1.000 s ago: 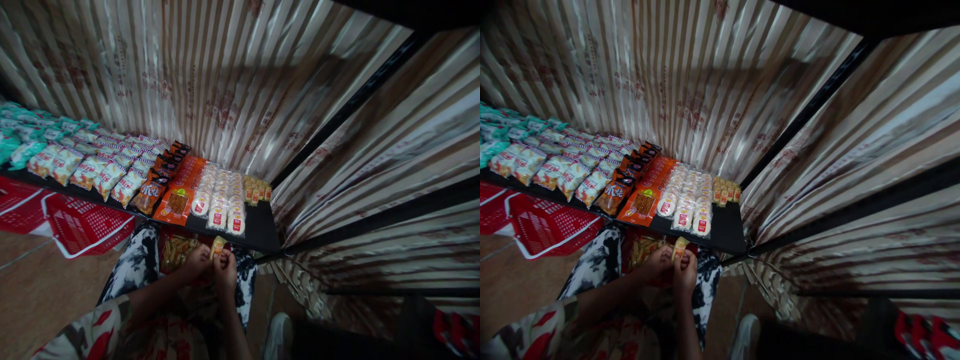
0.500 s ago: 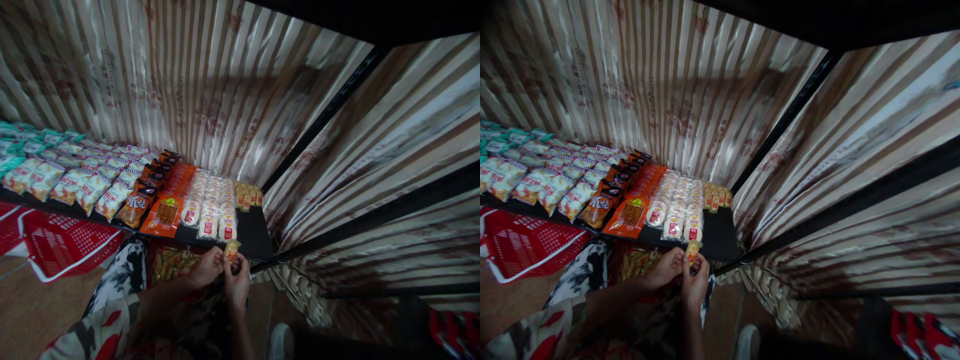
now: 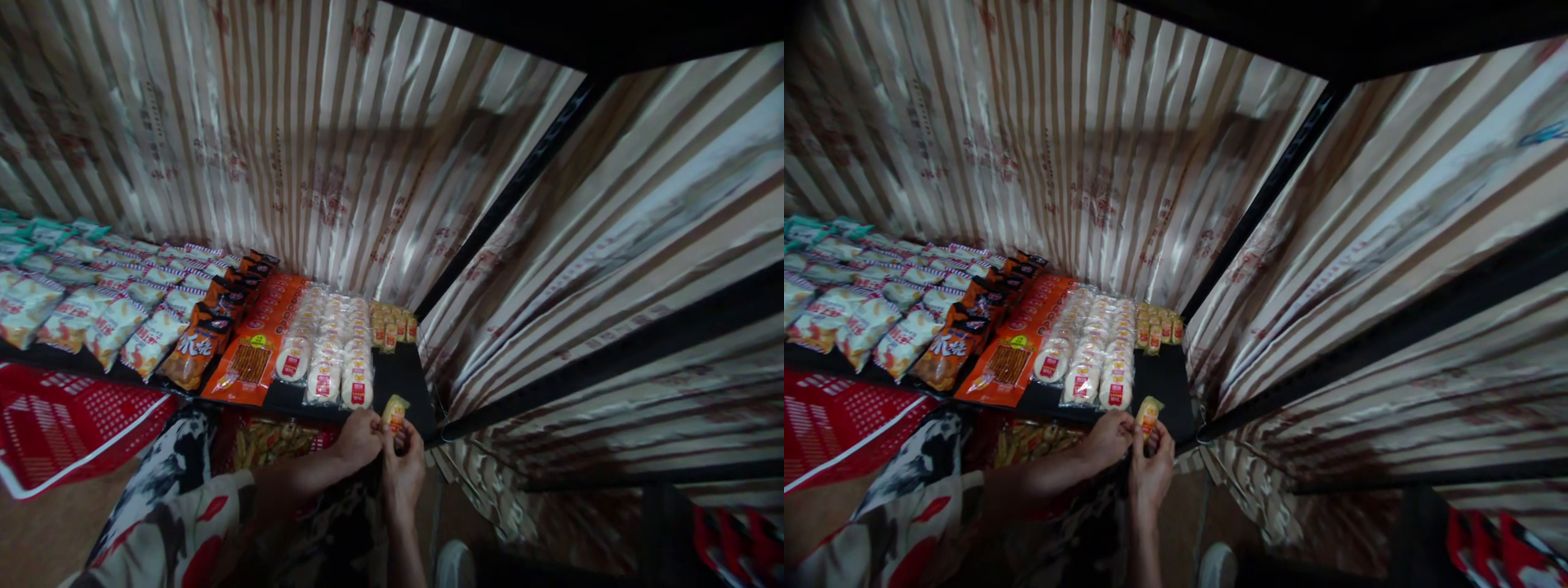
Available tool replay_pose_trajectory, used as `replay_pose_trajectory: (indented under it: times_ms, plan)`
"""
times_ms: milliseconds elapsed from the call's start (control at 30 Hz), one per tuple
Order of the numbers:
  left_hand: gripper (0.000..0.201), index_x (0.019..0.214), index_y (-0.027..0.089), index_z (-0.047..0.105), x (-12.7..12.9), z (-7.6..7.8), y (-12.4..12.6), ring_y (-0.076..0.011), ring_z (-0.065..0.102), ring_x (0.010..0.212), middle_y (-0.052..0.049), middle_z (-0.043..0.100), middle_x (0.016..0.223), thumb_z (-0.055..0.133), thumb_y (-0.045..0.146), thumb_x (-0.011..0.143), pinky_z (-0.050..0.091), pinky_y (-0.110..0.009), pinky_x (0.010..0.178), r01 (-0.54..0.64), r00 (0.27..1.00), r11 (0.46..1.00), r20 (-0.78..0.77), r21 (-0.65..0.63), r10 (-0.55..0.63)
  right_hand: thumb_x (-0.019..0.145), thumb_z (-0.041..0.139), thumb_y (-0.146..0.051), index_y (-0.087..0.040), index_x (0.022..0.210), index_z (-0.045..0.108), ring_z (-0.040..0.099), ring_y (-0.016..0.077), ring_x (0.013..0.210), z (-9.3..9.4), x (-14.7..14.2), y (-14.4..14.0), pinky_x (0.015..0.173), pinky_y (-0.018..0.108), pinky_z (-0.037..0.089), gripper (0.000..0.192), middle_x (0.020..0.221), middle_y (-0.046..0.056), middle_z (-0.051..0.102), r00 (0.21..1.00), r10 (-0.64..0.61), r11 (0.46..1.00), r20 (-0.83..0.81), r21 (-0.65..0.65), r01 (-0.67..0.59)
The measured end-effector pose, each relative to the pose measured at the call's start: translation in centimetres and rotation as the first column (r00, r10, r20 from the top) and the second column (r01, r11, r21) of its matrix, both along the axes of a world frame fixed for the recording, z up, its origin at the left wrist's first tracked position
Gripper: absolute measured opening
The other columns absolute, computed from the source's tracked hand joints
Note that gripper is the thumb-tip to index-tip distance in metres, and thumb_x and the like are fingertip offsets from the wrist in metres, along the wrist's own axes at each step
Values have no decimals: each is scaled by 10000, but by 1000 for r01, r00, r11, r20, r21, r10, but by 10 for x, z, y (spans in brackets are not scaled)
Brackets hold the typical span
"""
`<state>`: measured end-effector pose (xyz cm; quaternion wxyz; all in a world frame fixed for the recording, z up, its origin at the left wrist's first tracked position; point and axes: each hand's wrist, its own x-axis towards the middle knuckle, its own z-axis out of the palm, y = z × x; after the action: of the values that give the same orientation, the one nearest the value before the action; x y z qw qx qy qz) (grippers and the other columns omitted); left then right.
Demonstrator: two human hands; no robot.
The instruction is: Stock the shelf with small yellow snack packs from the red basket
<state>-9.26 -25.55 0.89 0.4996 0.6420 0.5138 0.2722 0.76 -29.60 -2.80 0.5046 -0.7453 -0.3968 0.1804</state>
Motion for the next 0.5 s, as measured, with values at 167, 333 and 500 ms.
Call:
replay_pose_trajectory:
  times_ms: [167,333,500]
  plan:
    - [240,937,139,613,15,5,9,-143,586,759,-29,651,826,512,126,720,436,-215,679,-48,998,998,-43,-46,46,723,555,-538,-139,1052,561,621,206,830,4,9,9,748,305,487,516,989,111,621,999,-26,1000,45,11,26]
    - [200,915,149,622,27,13,18,-147,590,783,-34,647,824,469,162,787,433,-217,695,-21,995,999,-94,-33,18,685,580,-547,-145,1039,574,623,207,794,-6,26,21,727,310,490,536,972,104,617,999,-20,1000,38,-6,20]
    - [249,945,118,631,44,12,30,-158,595,865,-76,656,907,421,114,810,433,-221,760,-30,990,999,-141,-41,24,690,571,-506,-151,1080,567,622,218,835,-9,37,30,756,319,487,528,1005,106,591,996,31,998,83,-57,-26]
